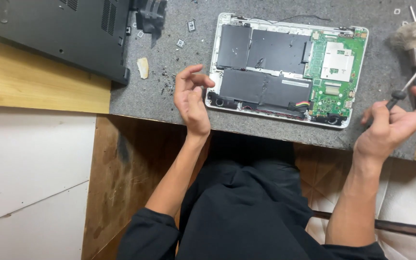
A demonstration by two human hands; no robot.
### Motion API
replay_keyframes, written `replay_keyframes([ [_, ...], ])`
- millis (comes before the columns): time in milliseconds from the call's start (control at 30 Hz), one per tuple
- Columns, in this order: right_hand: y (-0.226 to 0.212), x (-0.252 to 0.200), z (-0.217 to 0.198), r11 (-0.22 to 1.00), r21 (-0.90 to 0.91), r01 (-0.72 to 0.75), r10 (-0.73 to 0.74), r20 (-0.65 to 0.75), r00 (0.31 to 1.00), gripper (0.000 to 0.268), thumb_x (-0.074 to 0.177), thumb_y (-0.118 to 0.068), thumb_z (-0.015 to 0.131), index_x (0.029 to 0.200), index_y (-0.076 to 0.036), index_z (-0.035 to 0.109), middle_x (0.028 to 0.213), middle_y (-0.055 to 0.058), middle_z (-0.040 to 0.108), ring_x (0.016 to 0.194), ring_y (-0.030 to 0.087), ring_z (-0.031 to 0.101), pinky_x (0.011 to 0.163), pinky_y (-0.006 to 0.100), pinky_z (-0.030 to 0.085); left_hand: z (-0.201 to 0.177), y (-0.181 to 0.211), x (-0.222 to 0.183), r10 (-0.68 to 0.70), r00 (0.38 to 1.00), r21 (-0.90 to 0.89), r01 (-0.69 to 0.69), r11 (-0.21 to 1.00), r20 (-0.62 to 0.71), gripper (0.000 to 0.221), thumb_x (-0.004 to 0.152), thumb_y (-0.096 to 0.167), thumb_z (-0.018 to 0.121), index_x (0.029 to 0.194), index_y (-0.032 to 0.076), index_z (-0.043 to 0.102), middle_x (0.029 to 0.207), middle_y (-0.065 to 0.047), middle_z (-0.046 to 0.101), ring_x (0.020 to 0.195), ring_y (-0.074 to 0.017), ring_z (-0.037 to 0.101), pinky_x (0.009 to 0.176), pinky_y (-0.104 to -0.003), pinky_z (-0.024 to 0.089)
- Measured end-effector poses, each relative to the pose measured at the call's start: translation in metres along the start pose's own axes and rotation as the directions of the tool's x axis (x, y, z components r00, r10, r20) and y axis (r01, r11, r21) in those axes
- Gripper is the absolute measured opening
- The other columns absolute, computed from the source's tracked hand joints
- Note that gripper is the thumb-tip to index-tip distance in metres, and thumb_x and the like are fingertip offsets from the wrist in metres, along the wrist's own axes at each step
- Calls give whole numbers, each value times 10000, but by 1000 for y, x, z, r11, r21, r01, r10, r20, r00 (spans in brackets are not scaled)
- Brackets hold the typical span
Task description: The person is disassembling a white laptop by removing the back panel screws, prying the case open, and then unscrewing internal components to remove the motherboard.
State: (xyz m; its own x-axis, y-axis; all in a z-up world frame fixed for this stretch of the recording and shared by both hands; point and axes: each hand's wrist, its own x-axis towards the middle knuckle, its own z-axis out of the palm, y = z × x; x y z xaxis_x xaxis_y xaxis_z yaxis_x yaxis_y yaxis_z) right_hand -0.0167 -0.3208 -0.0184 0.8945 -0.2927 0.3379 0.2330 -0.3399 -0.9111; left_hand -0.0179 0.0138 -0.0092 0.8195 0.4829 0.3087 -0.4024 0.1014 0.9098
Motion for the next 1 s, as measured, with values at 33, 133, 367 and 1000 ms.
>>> replay_keyframes([
  [33,11,-1,-2,997,79,-19,22,-37,999,372,1046,84,460,1359,-60,322,850,126,417,589,217,458,557,308,381,-3,5,-1,68,995,189,-82,979,77,369,891,113,451,1228,65,595,931,-102,647,896,-192,626,875,-331,535],
  [133,-4,3,8,996,83,-37,40,-39,998,345,1048,118,401,1314,-74,295,841,177,488,693,254,545,639,308,425,-7,21,3,126,958,475,-238,847,256,421,934,109,451,1338,72,567,1241,-119,644,1175,-258,617,1038,-397,522],
  [367,-18,-1,14,998,-29,-61,60,-32,998,343,986,121,416,1298,-3,346,783,219,601,867,342,735,731,319,546,-11,14,-18,105,892,682,-408,607,440,600,836,0,511,1435,12,542,1401,-127,653,1369,-402,598,1137,-471,528],
  [1000,-10,0,9,999,-16,-44,44,1,999,279,1045,177,501,1302,82,447,882,284,626,838,344,699,676,331,536,-21,38,-30,127,872,616,-431,659,473,276,958,75,507,1172,-19,654,1138,-137,711,1183,-396,635,1030,-466,542],
])
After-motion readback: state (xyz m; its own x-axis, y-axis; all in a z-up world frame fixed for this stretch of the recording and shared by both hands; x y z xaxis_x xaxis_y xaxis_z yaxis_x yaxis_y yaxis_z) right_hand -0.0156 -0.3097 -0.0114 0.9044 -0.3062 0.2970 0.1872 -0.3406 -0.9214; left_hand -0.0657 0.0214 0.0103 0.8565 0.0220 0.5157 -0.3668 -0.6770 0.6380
